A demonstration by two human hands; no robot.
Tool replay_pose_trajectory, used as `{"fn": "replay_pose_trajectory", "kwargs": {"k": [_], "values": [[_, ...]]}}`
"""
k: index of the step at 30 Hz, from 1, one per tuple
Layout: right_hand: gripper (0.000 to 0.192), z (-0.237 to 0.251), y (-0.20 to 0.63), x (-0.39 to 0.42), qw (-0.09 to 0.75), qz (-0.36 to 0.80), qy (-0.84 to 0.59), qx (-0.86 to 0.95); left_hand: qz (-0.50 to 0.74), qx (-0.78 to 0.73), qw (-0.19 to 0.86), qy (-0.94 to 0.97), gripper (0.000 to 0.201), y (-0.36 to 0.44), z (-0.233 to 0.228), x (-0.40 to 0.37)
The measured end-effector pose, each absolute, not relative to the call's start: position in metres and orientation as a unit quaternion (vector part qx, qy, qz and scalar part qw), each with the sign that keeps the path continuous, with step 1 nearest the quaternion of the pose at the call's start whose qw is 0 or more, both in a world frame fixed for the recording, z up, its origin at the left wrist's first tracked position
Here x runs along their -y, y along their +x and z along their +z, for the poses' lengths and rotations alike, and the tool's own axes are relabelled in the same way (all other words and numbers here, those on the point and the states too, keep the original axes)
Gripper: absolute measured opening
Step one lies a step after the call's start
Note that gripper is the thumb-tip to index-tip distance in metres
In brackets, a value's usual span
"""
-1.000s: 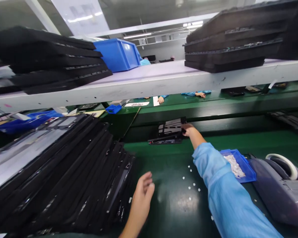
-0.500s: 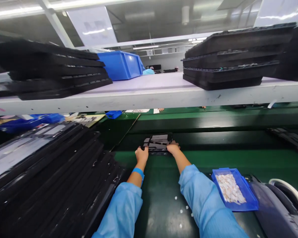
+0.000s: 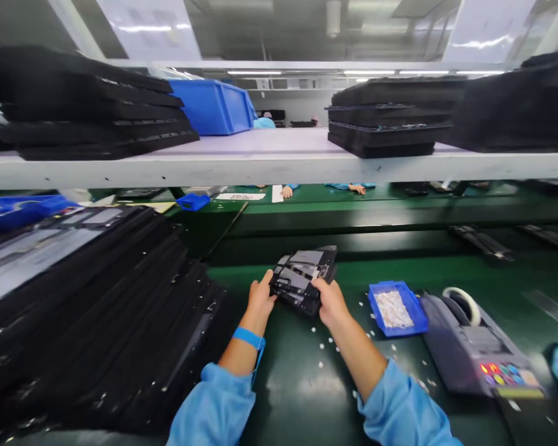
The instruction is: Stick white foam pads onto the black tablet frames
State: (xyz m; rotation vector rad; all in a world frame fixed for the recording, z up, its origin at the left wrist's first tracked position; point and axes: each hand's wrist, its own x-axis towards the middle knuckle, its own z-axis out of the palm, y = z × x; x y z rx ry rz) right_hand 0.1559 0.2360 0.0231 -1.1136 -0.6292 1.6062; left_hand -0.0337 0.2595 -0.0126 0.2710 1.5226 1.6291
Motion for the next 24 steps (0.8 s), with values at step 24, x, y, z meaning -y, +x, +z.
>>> {"fn": "replay_pose_trajectory", "kwargs": {"k": [24], "values": [[0.062,-0.061,0.294,0.041,0.314,0.434,-0.648,0.541,0.441,-0.641,0.441,0.447,0.091,0.02,-0.045,-0.067]]}}
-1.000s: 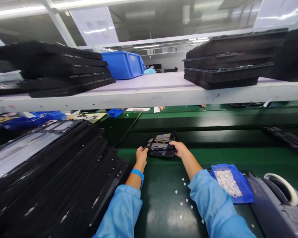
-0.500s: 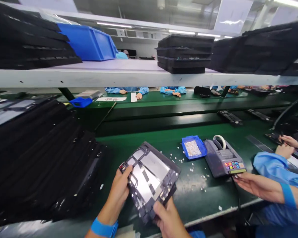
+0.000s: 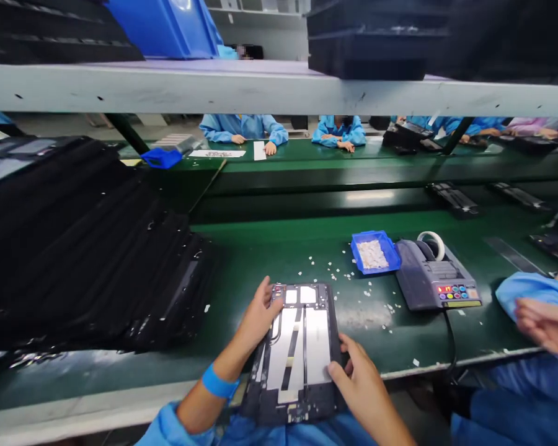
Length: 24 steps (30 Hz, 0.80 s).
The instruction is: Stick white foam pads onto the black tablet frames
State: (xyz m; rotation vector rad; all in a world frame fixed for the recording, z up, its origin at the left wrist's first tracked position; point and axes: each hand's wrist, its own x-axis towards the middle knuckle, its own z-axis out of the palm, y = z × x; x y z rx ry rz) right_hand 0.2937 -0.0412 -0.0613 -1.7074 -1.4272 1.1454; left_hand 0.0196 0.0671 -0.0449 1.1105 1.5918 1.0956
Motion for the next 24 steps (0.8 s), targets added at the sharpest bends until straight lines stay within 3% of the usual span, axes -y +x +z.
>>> {"fn": "replay_pose_trajectory", "kwargs": {"k": [3,7,13,17,21,24], "values": [[0.057,-0.057,0.292,0.042,0.297,0.433,-0.635,0.566,0.418,-0.682,0.34,0.494,0.081,0.003,-0.047,-0.034],[0.058,-0.043,0.284,0.05,0.269,0.455,-0.598,0.603,0.306,-0.674,0.385,0.551,0.069,-0.009,-0.04,0.029],[0.052,-0.029,0.278,0.05,0.205,0.48,-0.57,0.635,0.311,-0.662,0.402,0.551,0.067,0.013,-0.034,0.066],[0.048,-0.032,0.288,0.038,0.214,0.441,-0.595,0.636,0.274,-0.656,0.388,0.587,0.063,0.005,-0.034,0.055],[0.052,-0.026,0.295,0.023,0.234,0.404,-0.625,0.625,0.263,-0.674,0.221,0.654,0.046,-0.009,-0.018,0.0],[0.048,-0.013,0.293,0.008,0.272,0.368,-0.63,0.627,0.21,-0.621,0.134,0.743,0.044,-0.007,-0.004,-0.053]]}}
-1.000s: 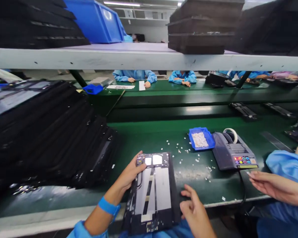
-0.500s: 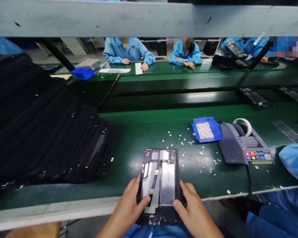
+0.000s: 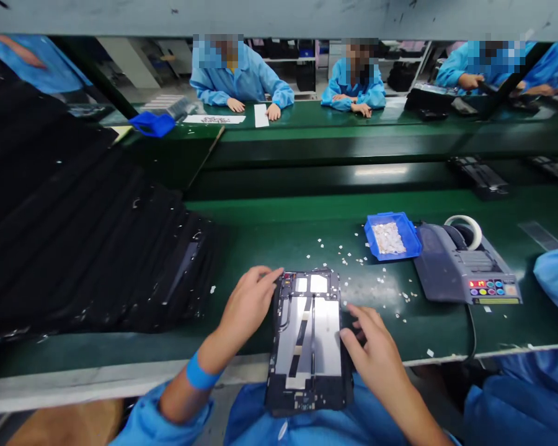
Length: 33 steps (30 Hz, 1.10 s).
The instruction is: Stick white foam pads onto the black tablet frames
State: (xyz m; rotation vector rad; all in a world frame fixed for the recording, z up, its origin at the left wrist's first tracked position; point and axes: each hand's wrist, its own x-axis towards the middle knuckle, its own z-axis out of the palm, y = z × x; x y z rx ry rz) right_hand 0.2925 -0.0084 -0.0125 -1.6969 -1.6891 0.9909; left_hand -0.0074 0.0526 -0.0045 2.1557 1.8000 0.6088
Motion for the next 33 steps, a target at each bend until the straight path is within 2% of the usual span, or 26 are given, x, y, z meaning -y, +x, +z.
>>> {"fn": "replay_pose_trajectory", "kwargs": {"k": [4,8,12,18,23,27,29,31,33], "values": [[0.042,0.006,0.284,-0.007,0.297,0.359,-0.602,0.649,0.126,-0.533,0.1,0.83,0.047,0.002,0.002,-0.09],[0.036,0.01,0.276,-0.021,0.312,0.369,-0.583,0.654,0.129,-0.503,0.054,0.853,0.03,-0.005,-0.003,-0.088],[0.03,0.004,0.248,-0.053,0.315,0.402,-0.533,0.674,0.167,-0.498,0.039,0.85,0.026,-0.015,-0.01,-0.074],[0.021,-0.006,0.187,-0.108,0.277,0.486,-0.422,0.714,0.231,-0.549,0.091,0.798,0.022,-0.011,-0.021,-0.064],[0.007,-0.015,0.178,-0.114,0.271,0.57,-0.44,0.639,0.325,-0.575,0.162,0.733,0.017,-0.003,-0.023,-0.051],[0.008,-0.016,0.183,-0.106,0.287,0.555,-0.459,0.632,0.39,-0.638,0.317,0.584,0.03,0.012,-0.018,-0.039],[0.008,-0.015,0.182,-0.102,0.286,0.539,-0.458,0.646,0.394,-0.654,0.376,0.525,0.023,0.02,-0.016,-0.037],[0.008,-0.015,0.181,-0.098,0.296,0.49,-0.458,0.68,0.403,-0.661,0.395,0.495,0.017,0.025,-0.016,-0.037],[0.009,-0.018,0.18,-0.092,0.316,0.393,-0.459,0.731,0.417,-0.665,0.387,0.483,0.017,0.026,-0.018,-0.039]]}}
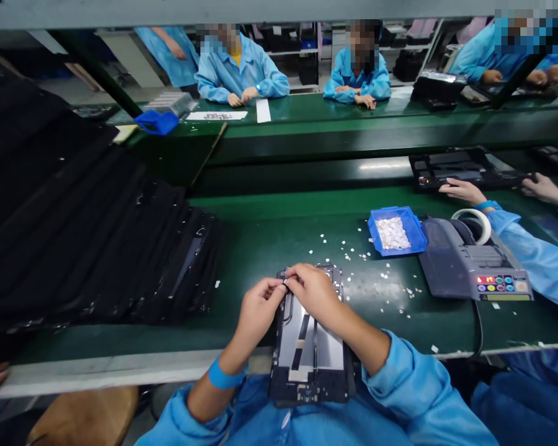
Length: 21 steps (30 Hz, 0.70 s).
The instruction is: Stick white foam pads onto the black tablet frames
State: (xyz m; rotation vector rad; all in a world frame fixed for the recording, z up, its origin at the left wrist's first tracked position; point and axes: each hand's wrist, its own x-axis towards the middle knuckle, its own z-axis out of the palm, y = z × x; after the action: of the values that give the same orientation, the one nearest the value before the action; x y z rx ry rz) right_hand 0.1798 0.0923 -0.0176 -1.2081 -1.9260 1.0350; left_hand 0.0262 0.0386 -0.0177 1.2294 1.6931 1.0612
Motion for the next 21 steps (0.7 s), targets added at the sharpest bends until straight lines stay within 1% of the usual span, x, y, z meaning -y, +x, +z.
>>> {"fn": "replay_pose_trajectory", "kwargs": {"k": [2,4,6,9,12,14,16,19,21], "values": [[0.009,-0.021,0.18,-0.087,0.325,0.284,-0.449,0.782,0.42,-0.666,0.367,0.495,0.017,0.025,-0.02,-0.038],[0.013,-0.024,0.181,-0.082,0.321,0.211,-0.43,0.817,0.411,-0.665,0.325,0.533,0.016,0.023,-0.022,-0.035],[0.016,-0.025,0.184,-0.08,0.316,0.178,-0.411,0.836,0.39,-0.657,0.259,0.591,0.015,0.021,-0.023,-0.032],[0.015,-0.025,0.186,-0.08,0.305,0.158,-0.391,0.854,0.349,-0.63,0.148,0.678,0.017,0.019,-0.02,-0.027],[0.016,-0.025,0.184,-0.08,0.298,0.126,-0.395,0.86,0.323,-0.608,0.089,0.72,0.02,0.02,-0.016,-0.025],[0.017,-0.023,0.182,-0.08,0.29,0.106,-0.413,0.857,0.321,-0.607,0.099,0.72,0.02,0.021,-0.014,-0.026],[0.018,-0.02,0.184,-0.083,0.286,0.102,-0.433,0.849,0.333,-0.622,0.146,0.693,0.017,0.023,-0.012,-0.028],[0.017,-0.007,0.211,-0.098,0.299,0.103,-0.489,0.813,0.36,-0.66,0.28,0.597,0.011,0.024,-0.013,-0.035],[0.016,0.004,0.247,-0.116,0.293,0.072,-0.571,0.763,0.382,-0.663,0.378,0.521,0.01,0.022,-0.016,-0.041]]}}
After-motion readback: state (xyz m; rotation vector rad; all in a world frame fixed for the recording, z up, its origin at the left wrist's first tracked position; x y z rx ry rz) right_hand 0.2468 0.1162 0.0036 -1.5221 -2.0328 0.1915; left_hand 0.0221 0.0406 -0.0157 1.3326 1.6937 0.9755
